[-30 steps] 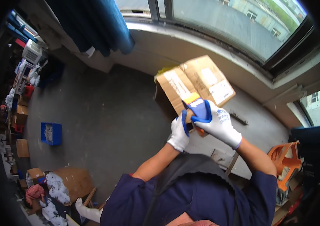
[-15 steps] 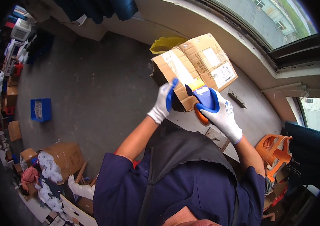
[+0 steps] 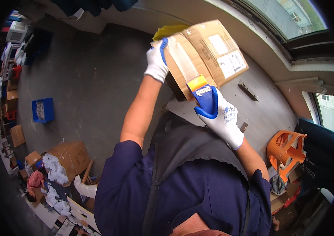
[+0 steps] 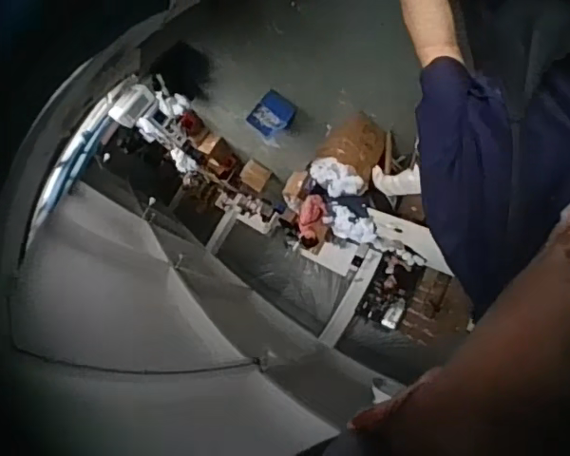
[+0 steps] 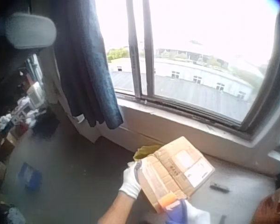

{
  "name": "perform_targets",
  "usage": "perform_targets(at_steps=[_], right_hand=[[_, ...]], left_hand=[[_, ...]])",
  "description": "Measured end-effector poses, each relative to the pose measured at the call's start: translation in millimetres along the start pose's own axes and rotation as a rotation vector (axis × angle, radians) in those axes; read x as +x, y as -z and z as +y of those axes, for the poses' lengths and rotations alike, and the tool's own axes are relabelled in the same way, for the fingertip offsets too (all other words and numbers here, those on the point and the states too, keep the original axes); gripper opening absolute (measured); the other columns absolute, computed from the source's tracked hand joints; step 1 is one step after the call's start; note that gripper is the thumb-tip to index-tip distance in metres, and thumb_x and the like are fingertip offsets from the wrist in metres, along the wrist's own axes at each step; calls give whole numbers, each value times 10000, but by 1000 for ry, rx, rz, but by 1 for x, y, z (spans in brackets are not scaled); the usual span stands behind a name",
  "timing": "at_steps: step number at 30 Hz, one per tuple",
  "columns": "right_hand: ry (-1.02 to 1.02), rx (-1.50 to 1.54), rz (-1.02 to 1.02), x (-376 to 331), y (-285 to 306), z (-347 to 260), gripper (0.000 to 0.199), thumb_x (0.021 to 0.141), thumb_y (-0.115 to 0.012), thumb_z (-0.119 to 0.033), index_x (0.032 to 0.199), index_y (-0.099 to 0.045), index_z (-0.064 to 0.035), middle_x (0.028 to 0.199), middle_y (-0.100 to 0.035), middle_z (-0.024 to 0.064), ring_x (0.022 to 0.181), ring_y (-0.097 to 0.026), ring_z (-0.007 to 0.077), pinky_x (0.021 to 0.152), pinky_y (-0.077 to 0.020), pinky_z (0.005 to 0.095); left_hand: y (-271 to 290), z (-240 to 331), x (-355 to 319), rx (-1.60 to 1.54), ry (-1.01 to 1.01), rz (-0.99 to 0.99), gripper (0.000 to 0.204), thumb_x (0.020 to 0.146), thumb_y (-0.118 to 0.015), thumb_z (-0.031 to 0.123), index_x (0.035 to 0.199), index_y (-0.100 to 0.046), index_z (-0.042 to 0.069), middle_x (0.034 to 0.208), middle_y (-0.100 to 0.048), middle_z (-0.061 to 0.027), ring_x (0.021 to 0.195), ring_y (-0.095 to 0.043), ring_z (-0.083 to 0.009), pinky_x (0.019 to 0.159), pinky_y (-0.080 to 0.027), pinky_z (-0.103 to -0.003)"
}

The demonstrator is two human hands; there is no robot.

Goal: The person tapes a cardboard box using a handheld tape dispenser. They apply tape to the seams of the box, rotate it to seal different sides, and then place a yellow plastic bag inside the box before sealing it completely.

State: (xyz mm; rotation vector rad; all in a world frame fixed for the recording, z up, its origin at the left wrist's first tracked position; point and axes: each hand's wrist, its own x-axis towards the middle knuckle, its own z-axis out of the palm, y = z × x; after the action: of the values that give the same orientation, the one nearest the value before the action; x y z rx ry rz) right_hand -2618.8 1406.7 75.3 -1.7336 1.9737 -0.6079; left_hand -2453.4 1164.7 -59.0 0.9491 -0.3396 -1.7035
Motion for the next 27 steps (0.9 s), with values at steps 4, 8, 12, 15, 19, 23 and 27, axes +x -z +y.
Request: perform_targets(at_steps=[4,8,12,15,19,23,27], right_hand=[[-47,123,40,-22,8,4,674,800,-861,-307,1374,-590,-80,1083,-757,171,958,-759,356,835,-593,401],[-54,194,94,-43,5,21,709,792,-885,-292,1392,-585,-64,1090,-756,173,966,-766,335,859,-592,377],[0,199,83,-34,2,25,745,784,-887,-294,1409,-571,-41,1128,-746,190,995,-760,346,875,-592,385],[31,135,57,-24,-18,43,781,778,-885,-311,1426,-558,-22,1159,-737,209,1023,-748,365,884,-593,403],[100,75,110,-15,-64,84,823,773,-894,-335,1438,-547,3,1198,-727,220,1056,-740,371,901,-595,413],[126,106,107,-13,-78,101,845,774,-897,-346,1454,-536,1,1238,-715,223,1087,-733,370,922,-592,407],[49,174,42,-15,-81,99,858,777,-901,-354,1466,-527,-3,1254,-711,222,1094,-730,373,940,-588,405]], left_hand=[[44,8,59,-120,113,-177,276,1010,-667,150,1193,-674,-57,1138,-737,-173,1014,-730,-307,957,-589,-435],[46,5,63,-92,151,-106,321,1031,-616,163,1266,-645,-54,1215,-717,-196,1094,-707,-337,1020,-561,-458],[59,11,65,-94,202,-94,371,1064,-552,229,1296,-637,-48,1259,-709,-201,1135,-695,-344,1063,-533,-475],[58,12,63,-91,204,-118,467,1093,-501,313,1405,-597,-21,1390,-662,-207,1269,-635,-377,1136,-468,-524],[72,-2,38,-103,72,-252,567,1097,-506,406,1501,-507,8,1507,-572,-186,1367,-563,-347,1177,-432,-502],[43,-7,-73,-37,49,-435,727,1050,-595,500,1590,-392,56,1603,-463,-129,1451,-478,-288,1200,-411,-467],[64,-50,-140,445,78,-482,778,944,-805,291,1570,-419,38,1508,-553,-94,1383,-513,-209,1157,-423,-399]])
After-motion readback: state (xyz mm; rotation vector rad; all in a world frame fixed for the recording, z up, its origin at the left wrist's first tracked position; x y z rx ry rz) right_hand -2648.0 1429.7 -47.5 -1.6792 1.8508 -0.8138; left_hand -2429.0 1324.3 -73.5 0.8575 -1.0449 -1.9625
